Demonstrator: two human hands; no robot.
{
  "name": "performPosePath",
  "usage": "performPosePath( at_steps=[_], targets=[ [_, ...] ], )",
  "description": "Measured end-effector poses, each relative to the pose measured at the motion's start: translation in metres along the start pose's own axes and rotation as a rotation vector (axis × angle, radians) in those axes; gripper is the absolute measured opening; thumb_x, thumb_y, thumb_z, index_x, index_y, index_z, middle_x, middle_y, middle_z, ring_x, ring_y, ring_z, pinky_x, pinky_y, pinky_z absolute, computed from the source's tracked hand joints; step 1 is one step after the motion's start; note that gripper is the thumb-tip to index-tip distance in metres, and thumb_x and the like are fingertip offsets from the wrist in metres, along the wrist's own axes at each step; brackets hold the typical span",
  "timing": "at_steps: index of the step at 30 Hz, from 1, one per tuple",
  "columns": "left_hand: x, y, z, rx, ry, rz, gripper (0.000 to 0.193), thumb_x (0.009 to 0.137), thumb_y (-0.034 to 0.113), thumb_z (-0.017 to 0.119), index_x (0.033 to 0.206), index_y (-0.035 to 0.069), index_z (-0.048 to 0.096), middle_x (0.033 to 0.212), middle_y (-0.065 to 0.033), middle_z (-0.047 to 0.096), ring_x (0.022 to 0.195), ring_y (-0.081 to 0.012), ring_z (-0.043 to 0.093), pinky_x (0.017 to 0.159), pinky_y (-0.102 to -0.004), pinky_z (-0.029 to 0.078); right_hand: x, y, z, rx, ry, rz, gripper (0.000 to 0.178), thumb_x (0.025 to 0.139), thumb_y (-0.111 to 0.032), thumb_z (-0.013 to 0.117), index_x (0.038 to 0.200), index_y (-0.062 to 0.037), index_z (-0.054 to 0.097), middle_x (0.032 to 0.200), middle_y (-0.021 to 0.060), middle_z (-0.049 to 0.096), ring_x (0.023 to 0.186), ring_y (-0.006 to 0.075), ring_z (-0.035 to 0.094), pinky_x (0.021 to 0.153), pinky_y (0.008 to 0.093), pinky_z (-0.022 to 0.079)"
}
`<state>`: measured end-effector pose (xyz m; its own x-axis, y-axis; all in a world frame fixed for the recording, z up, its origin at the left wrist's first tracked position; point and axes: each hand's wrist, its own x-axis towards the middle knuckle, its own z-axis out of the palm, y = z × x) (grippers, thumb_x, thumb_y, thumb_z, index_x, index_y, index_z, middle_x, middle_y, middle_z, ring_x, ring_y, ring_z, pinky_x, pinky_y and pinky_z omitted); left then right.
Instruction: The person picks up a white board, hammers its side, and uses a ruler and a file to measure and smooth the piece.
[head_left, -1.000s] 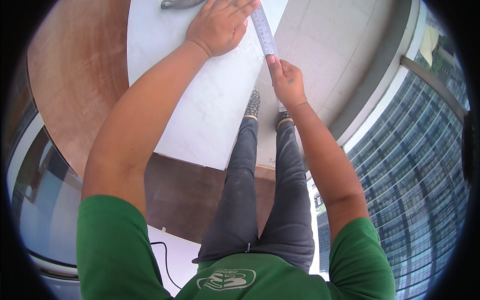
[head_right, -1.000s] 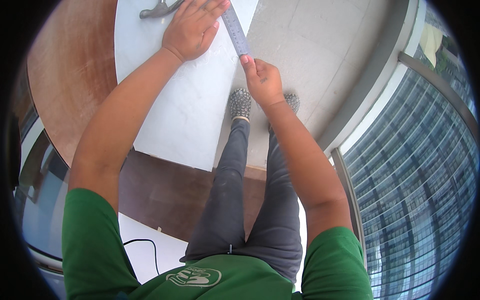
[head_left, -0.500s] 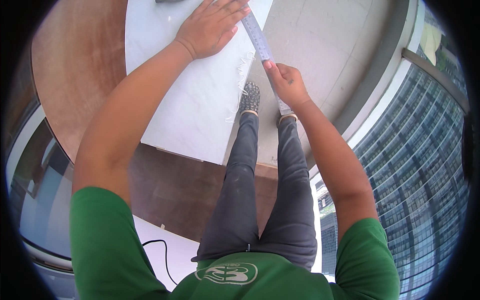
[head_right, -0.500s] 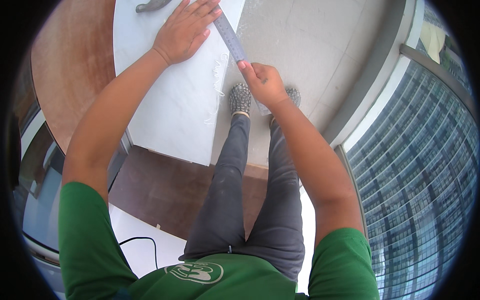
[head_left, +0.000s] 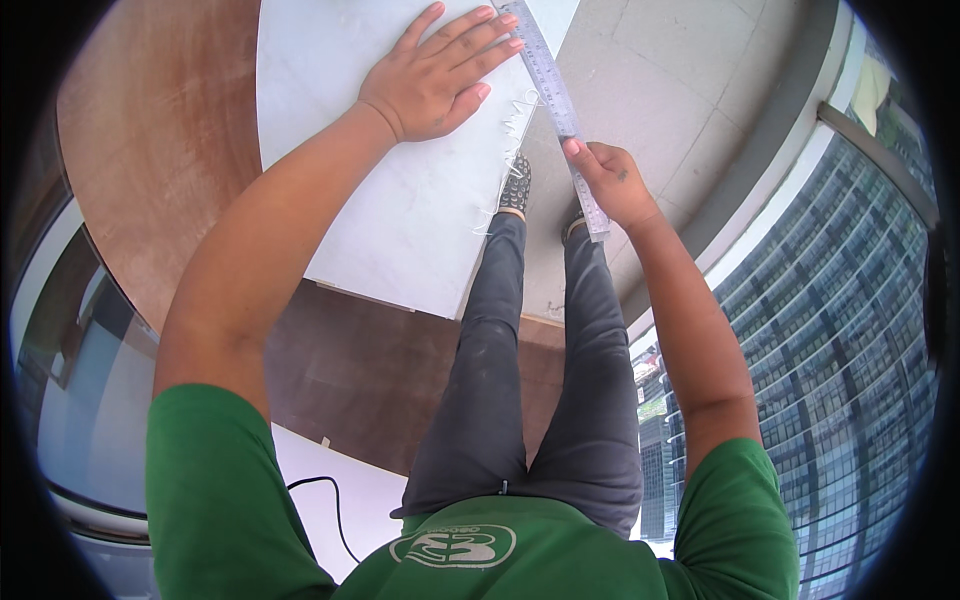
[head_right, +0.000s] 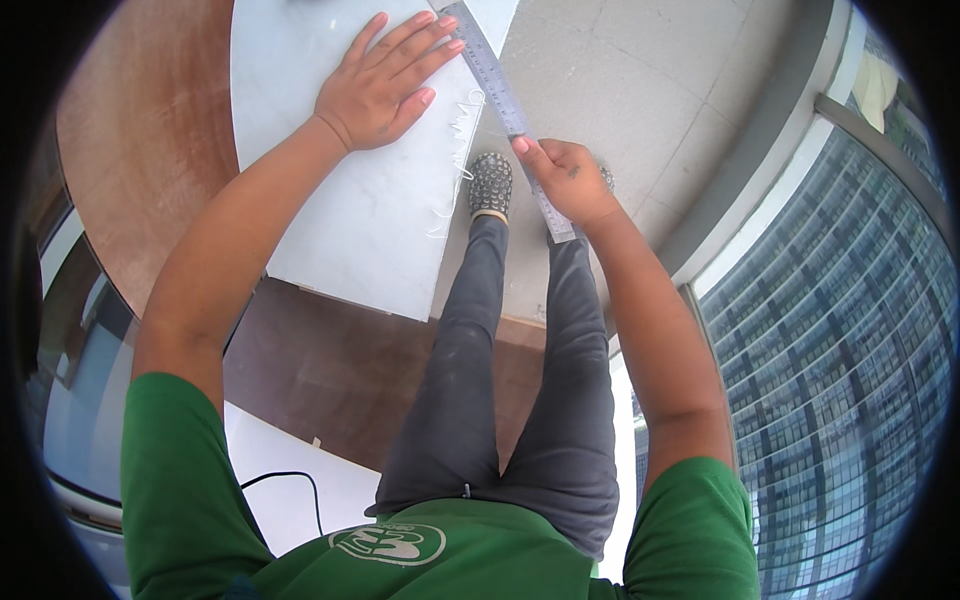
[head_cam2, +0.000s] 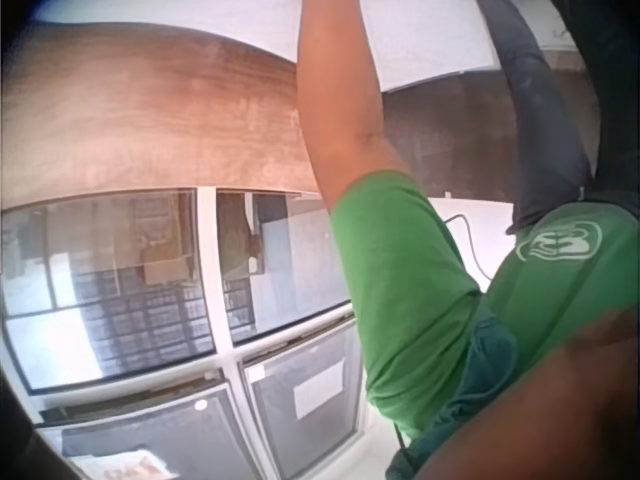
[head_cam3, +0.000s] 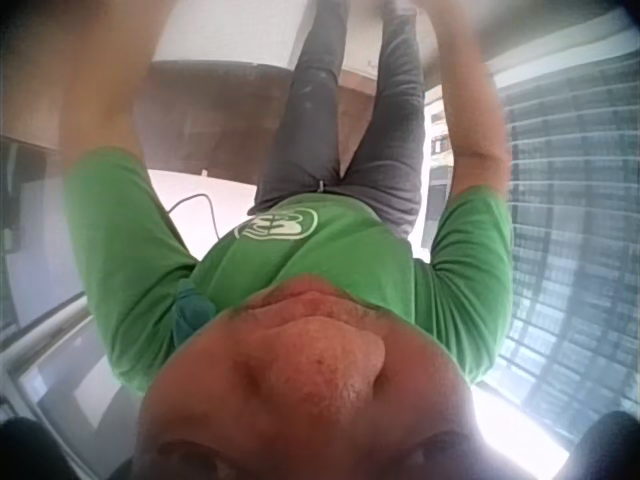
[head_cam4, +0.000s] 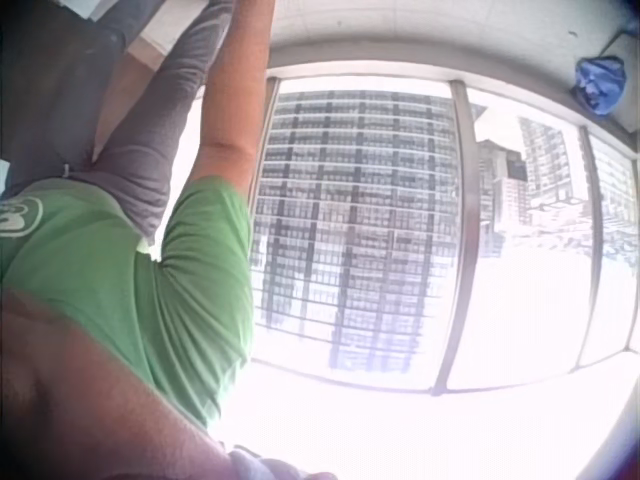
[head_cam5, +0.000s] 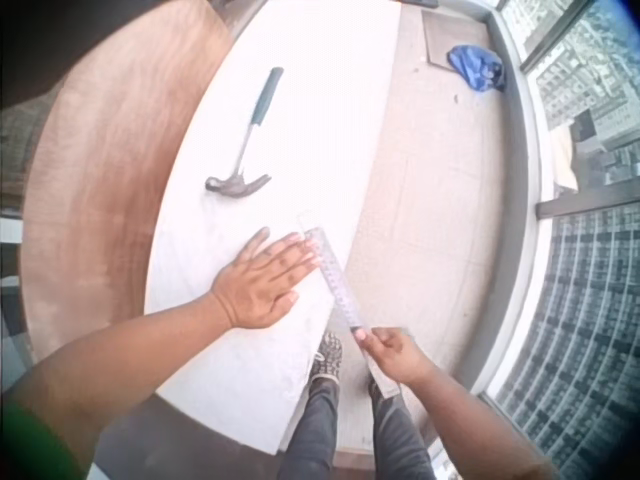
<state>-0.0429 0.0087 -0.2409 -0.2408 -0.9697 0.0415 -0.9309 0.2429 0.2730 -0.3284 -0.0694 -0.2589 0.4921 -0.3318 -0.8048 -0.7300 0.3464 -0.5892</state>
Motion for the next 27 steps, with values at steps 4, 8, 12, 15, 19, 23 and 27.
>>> performPosePath(
  at_steps=[4,8,12,15,19,23,27],
  targets=[
    [-0.002,-0.001,-0.001,-0.024,0.013,-0.015,0.052,0.093,0.027,0.052,0.144,0.013,0.050,0.155,-0.0094,0.041,0.146,-0.0249,0.034,0.121,-0.0509,0.019,-0.003,-0.018,-0.015,0.100,-0.062,0.095,0.063,0.098,-0.061,0.052,0.079,-0.0020,0.062,0.065,0.0066,0.056,0.059,0.0154,0.061,0.054,0.0291,0.048],
    [0.002,-0.003,-0.006,-0.020,-0.007,-0.011,0.054,0.089,0.030,0.055,0.139,0.009,0.055,0.152,-0.0147,0.046,0.145,-0.0277,0.038,0.120,-0.0540,0.021,-0.002,-0.020,-0.017,0.159,-0.155,0.132,0.063,0.098,-0.062,0.051,0.077,-0.0026,0.059,0.062,0.0057,0.053,0.056,0.0137,0.058,0.051,0.0283,0.047],
    [0.001,-0.004,-0.004,-0.048,-0.036,-0.027,0.055,0.089,0.030,0.054,0.140,0.008,0.055,0.155,-0.0153,0.043,0.147,-0.0286,0.036,0.120,-0.0538,0.021,-0.001,-0.018,-0.008,0.137,-0.107,0.133,0.063,0.098,-0.062,0.050,0.077,-0.0031,0.057,0.061,0.0046,0.052,0.053,0.0131,0.054,0.049,0.0284,0.047],
    [-0.001,-0.004,-0.004,-0.059,-0.035,-0.042,0.056,0.089,0.031,0.054,0.140,0.007,0.054,0.155,-0.0155,0.042,0.147,-0.0285,0.036,0.120,-0.0536,0.021,-0.002,-0.016,0.008,0.190,-0.072,0.135,0.063,0.098,-0.062,0.051,0.078,-0.0026,0.056,0.060,0.0043,0.051,0.050,0.0133,0.052,0.048,0.0284,0.047],
    [-0.002,-0.005,-0.002,-0.070,-0.027,-0.058,0.058,0.089,0.032,0.054,0.141,0.005,0.052,0.155,-0.0155,0.042,0.147,-0.0281,0.035,0.121,-0.0530,0.020,-0.006,-0.023,0.042,0.304,0.017,0.121,0.062,0.099,-0.061,0.050,0.079,-0.0021,0.056,0.060,0.0044,0.051,0.048,0.0137,0.052,0.047,0.0284,0.046],
    [-0.004,-0.004,-0.002,-0.070,-0.045,-0.074,0.062,0.090,0.033,0.054,0.144,0.005,0.048,0.156,-0.0152,0.040,0.148,-0.0282,0.033,0.121,-0.0526,0.020,-0.004,-0.027,0.061,0.366,0.040,0.092,0.062,0.101,-0.059,0.048,0.081,-0.0007,0.056,0.061,0.0058,0.053,0.049,0.0149,0.055,0.047,0.0291,0.047],
    [-0.002,-0.004,-0.002,-0.062,-0.057,-0.077,0.064,0.090,0.034,0.055,0.146,0.005,0.046,0.157,-0.0151,0.040,0.148,-0.0284,0.033,0.121,-0.0528,0.020,0.000,-0.023,0.075,0.462,0.053,0.063,0.062,0.101,-0.058,0.046,0.082,-0.0005,0.056,0.063,0.0071,0.055,0.049,0.0151,0.056,0.046,0.0291,0.047]
  ],
)
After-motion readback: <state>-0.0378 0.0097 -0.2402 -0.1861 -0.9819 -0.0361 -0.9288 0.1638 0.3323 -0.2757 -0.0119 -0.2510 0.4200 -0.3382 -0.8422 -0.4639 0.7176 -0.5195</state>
